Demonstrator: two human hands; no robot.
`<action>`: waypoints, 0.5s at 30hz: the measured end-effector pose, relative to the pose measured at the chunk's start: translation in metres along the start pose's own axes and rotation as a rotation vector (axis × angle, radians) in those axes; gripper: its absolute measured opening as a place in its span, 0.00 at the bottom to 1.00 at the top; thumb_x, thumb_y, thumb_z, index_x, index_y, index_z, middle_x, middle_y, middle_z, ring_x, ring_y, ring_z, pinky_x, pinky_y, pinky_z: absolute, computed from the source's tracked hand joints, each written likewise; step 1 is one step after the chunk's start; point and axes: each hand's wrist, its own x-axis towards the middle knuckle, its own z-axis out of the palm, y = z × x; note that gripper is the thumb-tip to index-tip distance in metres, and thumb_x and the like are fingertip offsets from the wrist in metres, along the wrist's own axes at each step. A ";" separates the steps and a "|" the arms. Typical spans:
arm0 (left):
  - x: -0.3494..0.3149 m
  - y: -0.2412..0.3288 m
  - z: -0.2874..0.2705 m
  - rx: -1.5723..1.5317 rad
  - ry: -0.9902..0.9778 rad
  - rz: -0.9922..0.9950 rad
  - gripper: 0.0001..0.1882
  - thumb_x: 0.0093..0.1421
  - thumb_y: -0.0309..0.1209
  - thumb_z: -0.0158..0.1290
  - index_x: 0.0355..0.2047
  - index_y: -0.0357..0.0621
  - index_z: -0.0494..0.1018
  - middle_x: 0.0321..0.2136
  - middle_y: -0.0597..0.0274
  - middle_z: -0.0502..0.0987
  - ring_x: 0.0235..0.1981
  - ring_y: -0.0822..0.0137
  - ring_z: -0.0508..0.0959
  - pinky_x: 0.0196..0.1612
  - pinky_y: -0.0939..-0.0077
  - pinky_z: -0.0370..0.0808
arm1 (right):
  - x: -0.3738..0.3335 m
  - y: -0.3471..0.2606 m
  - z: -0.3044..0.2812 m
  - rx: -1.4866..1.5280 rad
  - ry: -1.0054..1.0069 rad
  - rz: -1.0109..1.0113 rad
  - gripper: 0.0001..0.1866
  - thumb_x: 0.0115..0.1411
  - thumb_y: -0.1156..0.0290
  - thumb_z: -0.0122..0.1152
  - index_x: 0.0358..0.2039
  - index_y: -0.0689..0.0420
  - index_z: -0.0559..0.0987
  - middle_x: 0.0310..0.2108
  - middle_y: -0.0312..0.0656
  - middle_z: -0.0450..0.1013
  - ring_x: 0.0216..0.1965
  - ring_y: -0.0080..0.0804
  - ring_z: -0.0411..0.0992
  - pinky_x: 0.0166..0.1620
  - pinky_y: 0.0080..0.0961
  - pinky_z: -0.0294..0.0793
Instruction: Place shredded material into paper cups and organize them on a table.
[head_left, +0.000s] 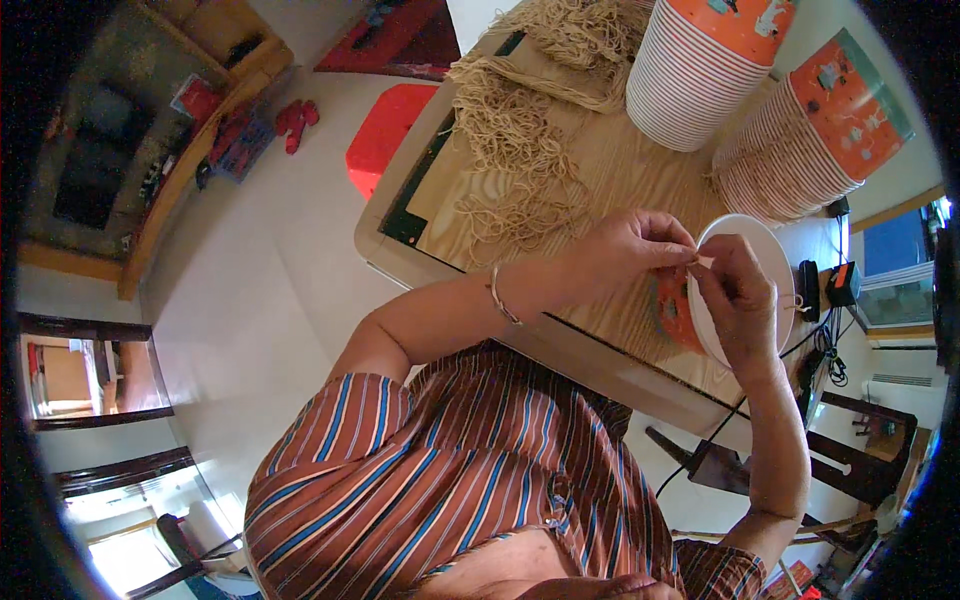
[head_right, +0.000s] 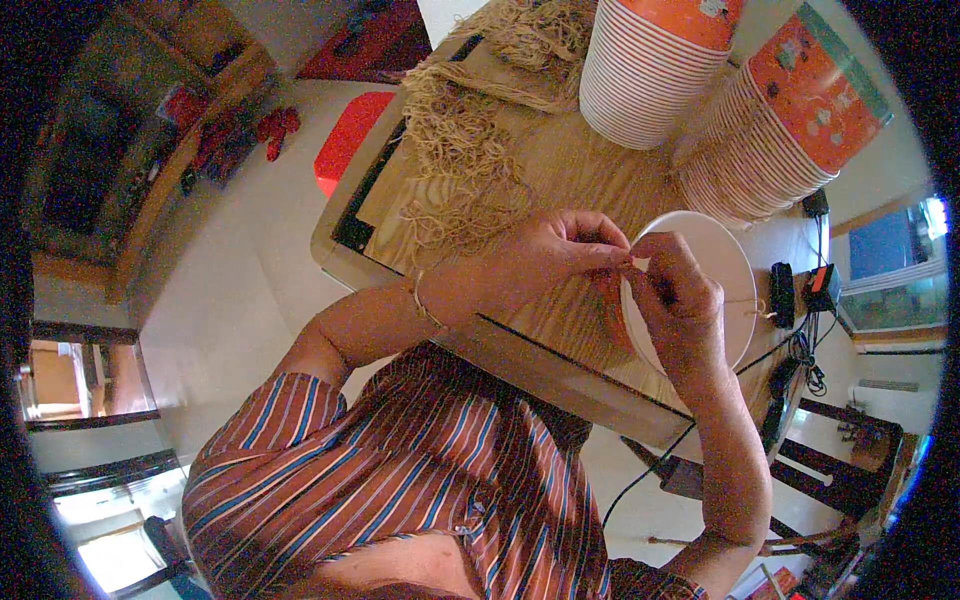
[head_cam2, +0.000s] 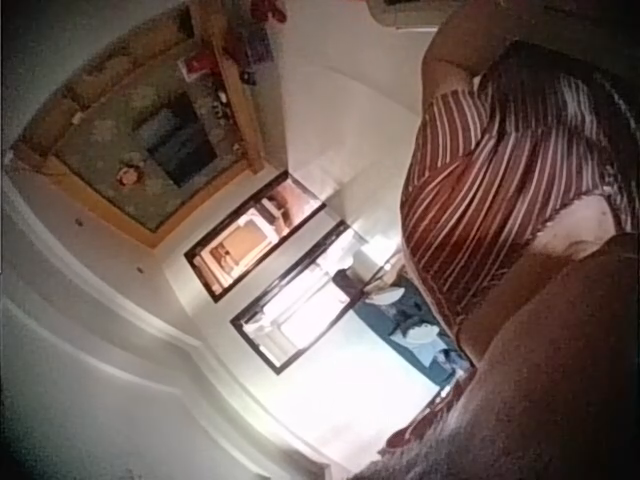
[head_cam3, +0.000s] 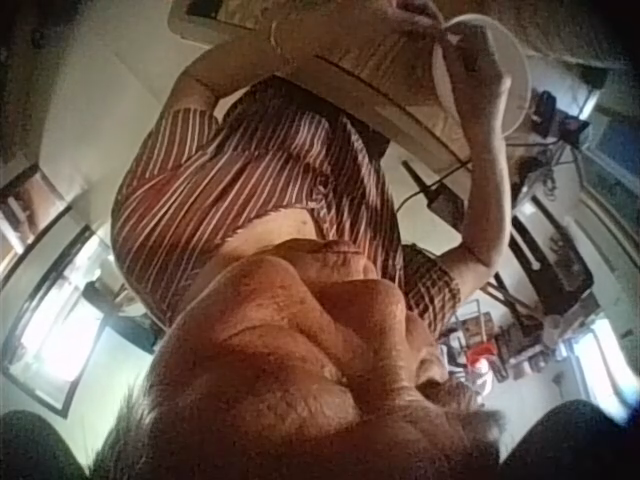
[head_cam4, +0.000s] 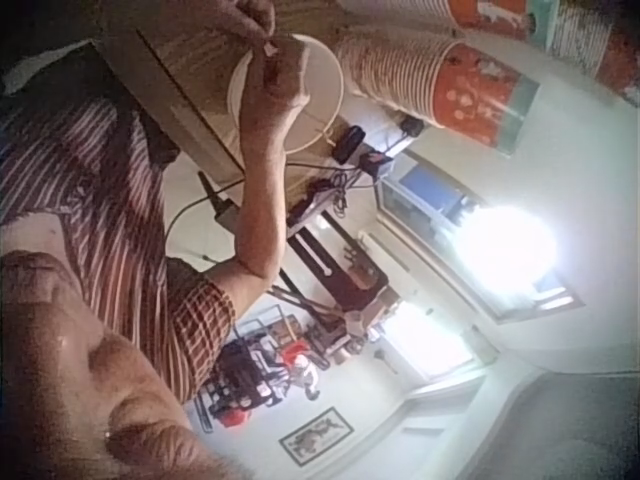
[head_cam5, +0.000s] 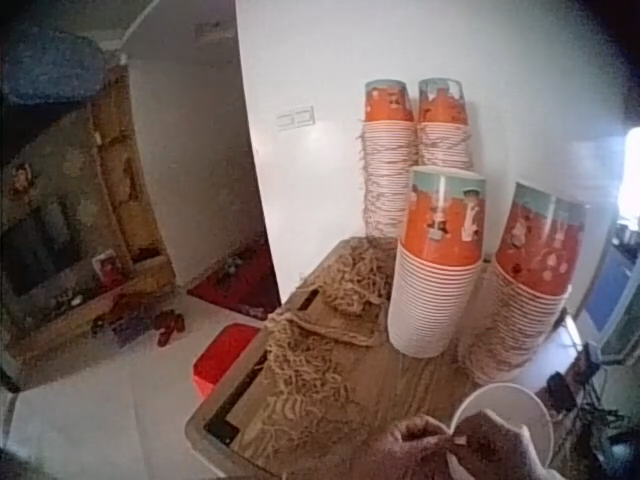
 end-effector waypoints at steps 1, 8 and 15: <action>0.001 0.001 -0.001 -0.034 -0.021 -0.034 0.09 0.61 0.32 0.54 0.37 0.40 0.74 0.32 0.65 0.77 0.32 0.74 0.76 0.38 0.79 0.74 | 0.001 -0.002 -0.001 0.018 -0.013 0.058 0.05 0.58 0.79 0.58 0.35 0.57 0.74 0.21 0.33 0.67 0.23 0.15 0.62 0.27 0.16 0.64; 0.007 -0.004 -0.009 -0.180 -0.107 -0.095 0.10 0.60 0.32 0.55 0.39 0.41 0.71 0.30 0.65 0.76 0.30 0.75 0.76 0.35 0.81 0.75 | 0.000 0.000 0.001 0.037 -0.018 0.089 0.08 0.57 0.79 0.59 0.38 0.57 0.74 0.18 0.30 0.62 0.21 0.14 0.58 0.24 0.15 0.60; 0.007 -0.005 -0.007 -0.148 -0.061 -0.096 0.10 0.59 0.32 0.56 0.36 0.44 0.68 0.29 0.69 0.74 0.29 0.75 0.75 0.35 0.82 0.75 | 0.000 -0.004 0.001 0.027 -0.005 0.128 0.09 0.56 0.78 0.60 0.38 0.56 0.75 0.18 0.30 0.62 0.21 0.14 0.58 0.24 0.15 0.60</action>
